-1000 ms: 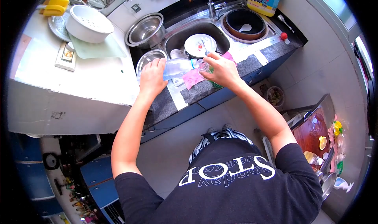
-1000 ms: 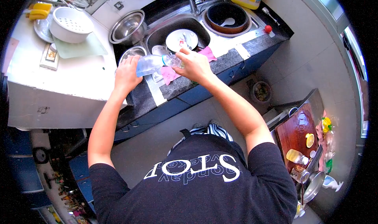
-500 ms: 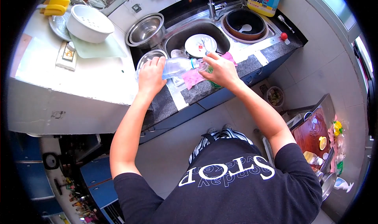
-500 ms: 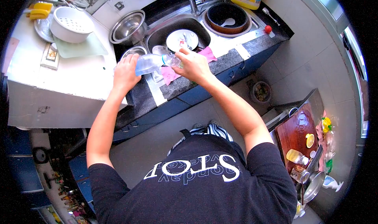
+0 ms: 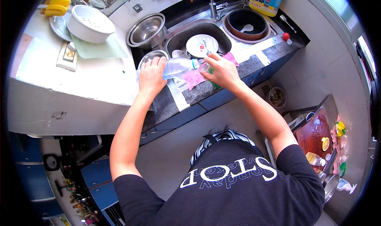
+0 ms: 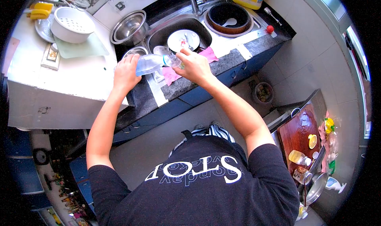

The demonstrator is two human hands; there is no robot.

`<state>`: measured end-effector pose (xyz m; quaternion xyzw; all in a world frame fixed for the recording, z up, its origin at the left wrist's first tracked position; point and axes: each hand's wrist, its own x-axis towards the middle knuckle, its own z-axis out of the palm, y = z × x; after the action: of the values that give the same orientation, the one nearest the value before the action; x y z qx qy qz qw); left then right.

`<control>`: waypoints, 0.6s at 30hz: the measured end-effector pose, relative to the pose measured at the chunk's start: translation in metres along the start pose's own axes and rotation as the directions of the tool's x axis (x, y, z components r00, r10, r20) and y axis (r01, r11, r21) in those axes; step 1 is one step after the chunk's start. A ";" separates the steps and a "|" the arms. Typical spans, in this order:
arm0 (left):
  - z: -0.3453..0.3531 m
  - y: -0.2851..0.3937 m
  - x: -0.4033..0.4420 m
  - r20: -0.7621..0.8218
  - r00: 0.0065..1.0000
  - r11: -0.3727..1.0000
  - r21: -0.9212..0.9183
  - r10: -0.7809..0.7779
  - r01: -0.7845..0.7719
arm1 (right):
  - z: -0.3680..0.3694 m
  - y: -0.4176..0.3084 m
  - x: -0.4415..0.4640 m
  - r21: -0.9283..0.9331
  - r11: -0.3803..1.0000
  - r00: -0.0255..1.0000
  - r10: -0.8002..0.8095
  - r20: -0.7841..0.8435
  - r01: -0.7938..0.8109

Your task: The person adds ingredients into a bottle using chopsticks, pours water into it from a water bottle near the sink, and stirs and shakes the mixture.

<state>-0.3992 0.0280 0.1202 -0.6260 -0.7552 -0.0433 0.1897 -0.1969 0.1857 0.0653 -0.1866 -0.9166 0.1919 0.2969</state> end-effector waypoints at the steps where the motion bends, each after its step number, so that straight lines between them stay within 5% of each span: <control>1: -0.001 0.000 0.000 0.007 1.000 1.000 0.008 0.002 -0.002 | 0.000 0.000 0.000 0.002 1.000 1.000 -0.002 -0.004 0.002; 18: -0.014 0.003 0.007 0.001 1.000 0.999 0.044 0.031 -0.032 | 0.002 0.000 -0.001 0.012 1.000 1.000 -0.001 -0.017 0.001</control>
<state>-0.3946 0.0310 0.1347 -0.6336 -0.7460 -0.0236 0.2037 -0.1968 0.1846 0.0635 -0.1858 -0.9130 0.1956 0.3060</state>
